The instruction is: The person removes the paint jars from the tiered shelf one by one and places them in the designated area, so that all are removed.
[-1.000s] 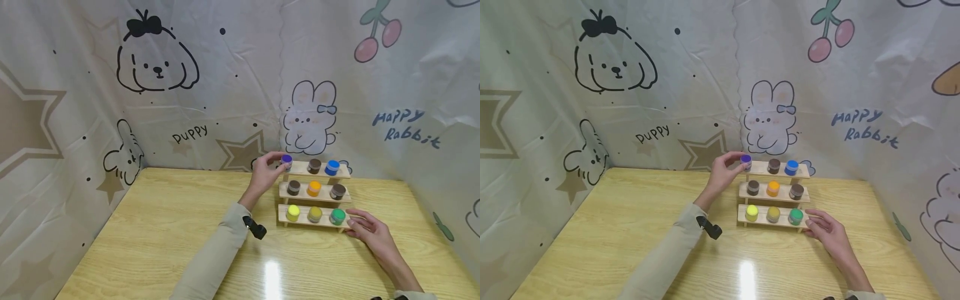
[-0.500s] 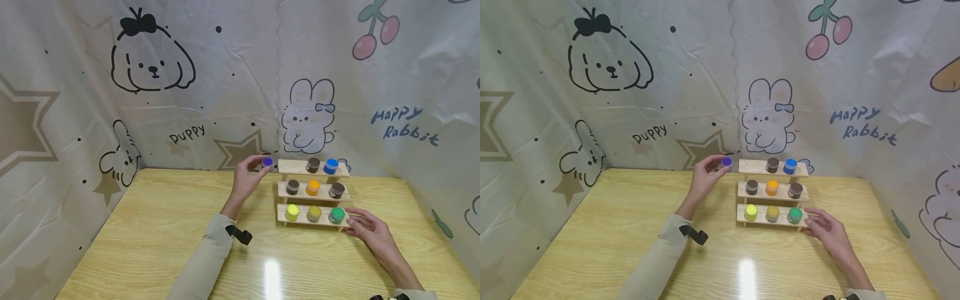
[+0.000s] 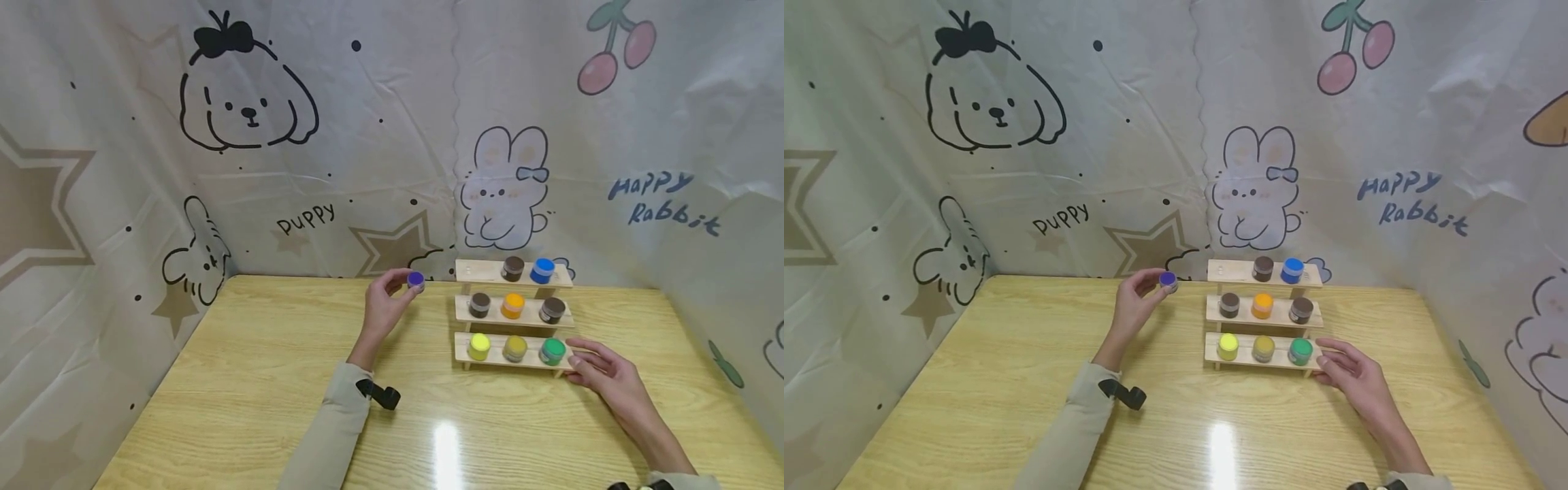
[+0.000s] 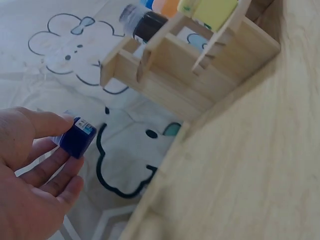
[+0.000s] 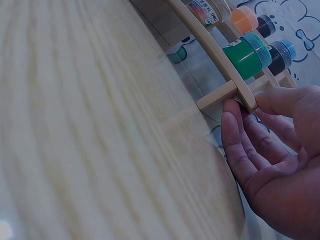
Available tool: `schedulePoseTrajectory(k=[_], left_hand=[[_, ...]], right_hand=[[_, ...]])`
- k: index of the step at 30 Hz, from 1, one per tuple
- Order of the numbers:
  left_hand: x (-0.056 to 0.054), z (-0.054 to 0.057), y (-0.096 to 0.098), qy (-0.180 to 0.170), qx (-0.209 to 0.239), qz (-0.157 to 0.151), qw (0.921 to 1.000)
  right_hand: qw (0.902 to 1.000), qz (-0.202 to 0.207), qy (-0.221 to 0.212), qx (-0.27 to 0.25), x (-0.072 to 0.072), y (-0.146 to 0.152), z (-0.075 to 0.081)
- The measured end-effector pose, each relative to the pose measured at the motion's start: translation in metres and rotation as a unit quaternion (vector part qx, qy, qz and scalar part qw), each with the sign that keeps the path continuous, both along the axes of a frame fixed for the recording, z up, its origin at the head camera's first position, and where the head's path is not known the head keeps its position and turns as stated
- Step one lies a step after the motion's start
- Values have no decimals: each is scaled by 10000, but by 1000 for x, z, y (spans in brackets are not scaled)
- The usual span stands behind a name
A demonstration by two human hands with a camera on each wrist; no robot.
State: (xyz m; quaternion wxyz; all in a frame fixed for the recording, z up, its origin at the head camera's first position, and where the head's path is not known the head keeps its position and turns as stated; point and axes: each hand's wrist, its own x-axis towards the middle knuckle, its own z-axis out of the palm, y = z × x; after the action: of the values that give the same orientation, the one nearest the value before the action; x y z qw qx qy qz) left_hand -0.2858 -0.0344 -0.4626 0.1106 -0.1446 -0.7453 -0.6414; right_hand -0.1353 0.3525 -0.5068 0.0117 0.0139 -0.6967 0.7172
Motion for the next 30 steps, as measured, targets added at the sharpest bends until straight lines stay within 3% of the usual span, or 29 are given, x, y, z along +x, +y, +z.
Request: schedulePoseTrajectory(k=[16,24,30], left_hand=[[-8,-36,-9,-515,-172,99,9985],[-8,-45,-11,-573,-676,206,9959],[-7,-47,-11,-491,-798,196,9954]], right_hand=[[9998,-79,-58,153,0,0,0],[9997,-110,-125,167,0,1,0],[9997,-113,-131,175,0,1,0]])
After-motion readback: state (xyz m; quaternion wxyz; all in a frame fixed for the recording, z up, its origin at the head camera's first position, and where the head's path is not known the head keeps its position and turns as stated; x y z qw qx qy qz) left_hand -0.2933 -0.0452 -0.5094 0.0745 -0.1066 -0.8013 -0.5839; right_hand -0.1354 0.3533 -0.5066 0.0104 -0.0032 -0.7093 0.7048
